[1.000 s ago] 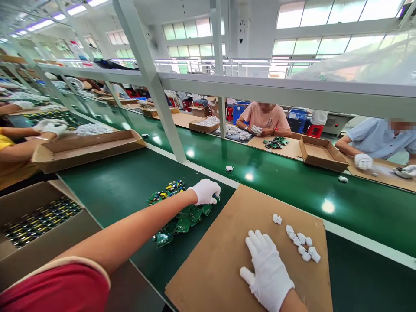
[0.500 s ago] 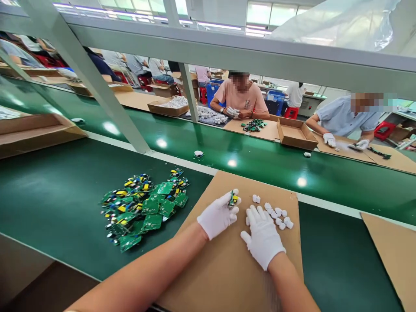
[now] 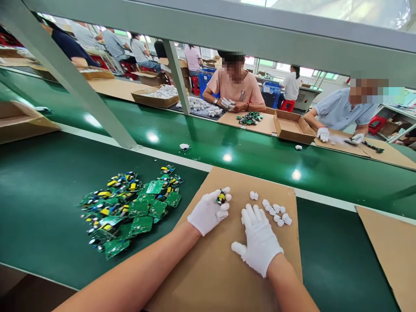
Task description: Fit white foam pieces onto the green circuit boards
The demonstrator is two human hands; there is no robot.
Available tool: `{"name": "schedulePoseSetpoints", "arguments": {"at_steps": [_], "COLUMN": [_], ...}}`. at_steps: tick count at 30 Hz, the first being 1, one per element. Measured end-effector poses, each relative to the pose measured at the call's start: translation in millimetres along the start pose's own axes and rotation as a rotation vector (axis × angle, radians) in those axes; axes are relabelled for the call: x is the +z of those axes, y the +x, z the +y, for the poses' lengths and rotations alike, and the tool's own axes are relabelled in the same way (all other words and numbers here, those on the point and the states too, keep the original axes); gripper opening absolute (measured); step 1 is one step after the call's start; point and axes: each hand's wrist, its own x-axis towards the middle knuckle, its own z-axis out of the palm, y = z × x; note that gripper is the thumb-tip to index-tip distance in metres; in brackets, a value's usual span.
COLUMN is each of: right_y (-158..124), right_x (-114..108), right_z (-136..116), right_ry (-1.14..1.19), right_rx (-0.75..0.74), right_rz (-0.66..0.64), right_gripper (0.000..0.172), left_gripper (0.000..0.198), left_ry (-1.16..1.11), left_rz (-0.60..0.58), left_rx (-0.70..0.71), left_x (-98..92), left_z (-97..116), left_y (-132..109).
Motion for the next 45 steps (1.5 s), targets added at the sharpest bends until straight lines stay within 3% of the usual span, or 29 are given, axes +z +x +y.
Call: {"name": "schedulePoseSetpoints", "arguments": {"at_steps": [3, 5, 8, 11, 15, 17, 20, 22, 25, 27, 31, 34, 36, 40, 45], "right_y": [-3.3, -2.8, 0.2, 0.6, -0.7, 0.4, 2.5, 2.6, 1.0, 0.3, -0.5, 0.0, 1.7, 4.3, 4.2], "right_x": [-1.6, -2.8, -2.0, 1.5, 3.1, 2.6, 2.3, 2.6, 3.2, 3.5, 5.5, 6.3, 4.6, -2.1, -4.2], "right_z": [-11.1, -14.2, -8.7, -2.6, -2.4, -0.7, 2.3, 0.8, -3.4, -2.7, 1.7, 0.8, 3.4, 18.5, 24.5], "right_ry": [0.043, 0.048, 0.01, -0.014, 0.005, 0.001, -0.034, -0.035, 0.015, 0.028, -0.002, 0.018, 0.019, 0.039, 0.026], "right_rx": [-0.212, -0.267, -0.172, -0.05, -0.157, -0.17, -0.01, 0.041, -0.098, -0.133, -0.01, -0.115, -0.118, -0.001, 0.168], "right_rz": [-0.084, -0.118, -0.074, 0.004, -0.029, -0.035, 0.02, 0.031, -0.019, -0.025, 0.038, 0.016, 0.029, 0.148, 0.351], "right_gripper": [0.09, 0.082, 0.071, 0.078, 0.093, 0.089, 0.08, 0.087, 0.102, 0.097, 0.088, 0.093, 0.087, 0.064, 0.047], "left_gripper": [0.016, 0.016, 0.016, 0.017, 0.023, 0.026, 0.031, 0.034, 0.033, 0.031, 0.032, 0.035, 0.036, 0.032, 0.032], "left_ry": [-0.031, -0.046, -0.072, -0.063, 0.016, 0.04, 0.053, 0.064, 0.086, 0.11, 0.183, 0.262, 0.275, 0.223, 0.213], "left_rz": [-0.029, -0.033, -0.024, -0.006, 0.061, 0.086, 0.091, 0.081, 0.063, 0.062, 0.073, 0.088, 0.093, 0.036, 0.0], "left_rx": [-0.031, -0.037, -0.034, -0.03, -0.069, -0.071, -0.048, -0.046, -0.047, -0.036, -0.019, -0.028, -0.026, -0.035, -0.041], "left_x": [0.7, 1.0, 1.4, 1.1, -1.9, -4.5, -8.4, -10.1, -10.2, -8.4, -3.1, -0.7, 0.1, 1.4, 2.7], "left_z": [0.0, 0.8, 2.8, 2.4, -3.7, -7.0, -10.1, -10.9, -10.7, -9.9, -7.5, -6.9, -7.2, -9.3, -13.9], "left_y": [-1.4, -2.2, -2.3, -0.3, 4.4, 6.6, 9.5, 11.0, 11.8, 10.7, 5.9, 3.8, 3.3, 1.7, -0.9]}}
